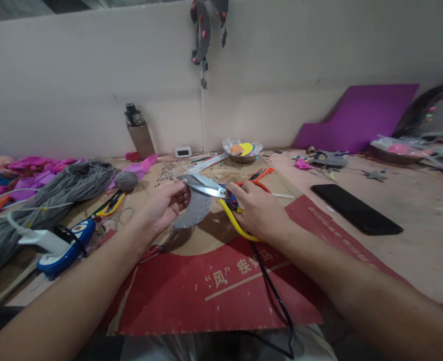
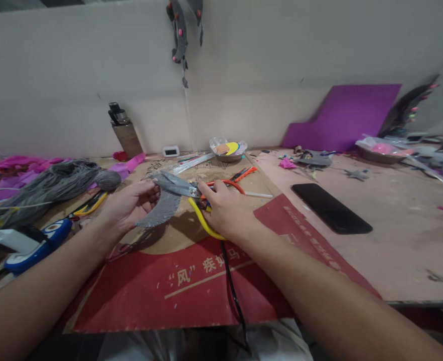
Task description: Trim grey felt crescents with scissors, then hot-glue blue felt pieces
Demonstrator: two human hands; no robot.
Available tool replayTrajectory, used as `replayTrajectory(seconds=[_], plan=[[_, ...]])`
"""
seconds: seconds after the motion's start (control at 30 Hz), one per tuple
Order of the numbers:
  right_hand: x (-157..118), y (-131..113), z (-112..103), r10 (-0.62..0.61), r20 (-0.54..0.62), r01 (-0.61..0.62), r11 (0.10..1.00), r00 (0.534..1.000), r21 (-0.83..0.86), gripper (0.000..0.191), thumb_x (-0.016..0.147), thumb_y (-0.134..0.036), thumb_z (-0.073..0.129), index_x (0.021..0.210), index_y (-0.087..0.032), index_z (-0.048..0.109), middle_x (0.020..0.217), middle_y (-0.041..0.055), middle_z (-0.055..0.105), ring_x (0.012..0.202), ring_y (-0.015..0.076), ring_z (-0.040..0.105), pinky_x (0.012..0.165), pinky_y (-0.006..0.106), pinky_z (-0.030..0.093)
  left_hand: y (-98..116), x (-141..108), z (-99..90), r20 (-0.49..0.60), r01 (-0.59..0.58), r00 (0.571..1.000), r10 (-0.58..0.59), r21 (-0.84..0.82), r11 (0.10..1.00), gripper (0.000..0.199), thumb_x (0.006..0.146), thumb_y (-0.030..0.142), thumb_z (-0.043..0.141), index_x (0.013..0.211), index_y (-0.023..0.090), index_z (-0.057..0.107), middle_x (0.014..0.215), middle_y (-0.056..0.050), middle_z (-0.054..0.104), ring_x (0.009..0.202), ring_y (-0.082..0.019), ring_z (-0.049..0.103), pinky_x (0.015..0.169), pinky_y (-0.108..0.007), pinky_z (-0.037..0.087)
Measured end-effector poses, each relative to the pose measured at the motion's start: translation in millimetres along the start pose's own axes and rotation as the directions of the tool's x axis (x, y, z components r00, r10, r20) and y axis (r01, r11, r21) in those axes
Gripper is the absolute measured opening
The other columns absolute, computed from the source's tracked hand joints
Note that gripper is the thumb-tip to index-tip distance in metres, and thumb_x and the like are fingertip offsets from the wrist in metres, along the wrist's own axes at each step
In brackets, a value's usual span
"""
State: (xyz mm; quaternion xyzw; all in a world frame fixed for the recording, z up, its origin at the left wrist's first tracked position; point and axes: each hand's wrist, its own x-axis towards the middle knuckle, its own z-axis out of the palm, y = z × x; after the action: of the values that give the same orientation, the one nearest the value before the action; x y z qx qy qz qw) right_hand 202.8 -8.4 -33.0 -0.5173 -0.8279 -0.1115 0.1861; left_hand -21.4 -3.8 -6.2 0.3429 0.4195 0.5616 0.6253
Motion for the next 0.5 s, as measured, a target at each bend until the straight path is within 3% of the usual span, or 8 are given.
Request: replayTrajectory(seconds=[0.2,0.37,0.5], plan=[[-0.8,-1.7,-2.0,0.016,0.013,-0.016,1.000,1.000,-0.017,0.043,0.092,-0.043,0.045,0.131,-0.025,0.051,0.106,0.0105,0.062,0.081,0.0241,0.061,0.061,0.031,0.036,-4.8,1.2,1.8,-0.011,-0.006,1.000,0.005,-0.060,0.998,0.005,0.075,0.015,0.067,0.077,0.015,0.063,0.068,-0.001,0.065,0.060,-0.009,0.060,0.062,-0.021,0.052],[-0.7,-0.3,-3.1,0.006,-0.045,-0.006,1.000,0.999,0.008,0.045,0.093,-0.042,0.046,0.133,-0.024,0.050,0.108,0.0115,0.061,0.087,0.0244,0.060,0.067,0.031,0.038,-4.5,2.9,1.2,-0.059,-0.077,0.995,0.077,-0.013,0.997,0.010,0.074,0.014,0.068,0.069,0.014,0.058,0.058,0.003,0.057,0.050,-0.006,0.052,0.050,-0.017,0.044],[-0.8,-0.3,-0.3,0.007,-0.051,-0.008,1.000,0.999,-0.014,0.045,0.094,-0.045,0.042,0.134,-0.024,0.049,0.105,0.0121,0.060,0.088,0.0253,0.059,0.066,0.031,0.038,-1.5,1.2,2.5,-0.107,-0.116,0.988,0.112,-0.030,0.993,0.003,0.080,0.014,0.062,0.077,0.014,0.062,0.069,-0.001,0.066,0.059,-0.009,0.061,0.056,-0.020,0.049]])
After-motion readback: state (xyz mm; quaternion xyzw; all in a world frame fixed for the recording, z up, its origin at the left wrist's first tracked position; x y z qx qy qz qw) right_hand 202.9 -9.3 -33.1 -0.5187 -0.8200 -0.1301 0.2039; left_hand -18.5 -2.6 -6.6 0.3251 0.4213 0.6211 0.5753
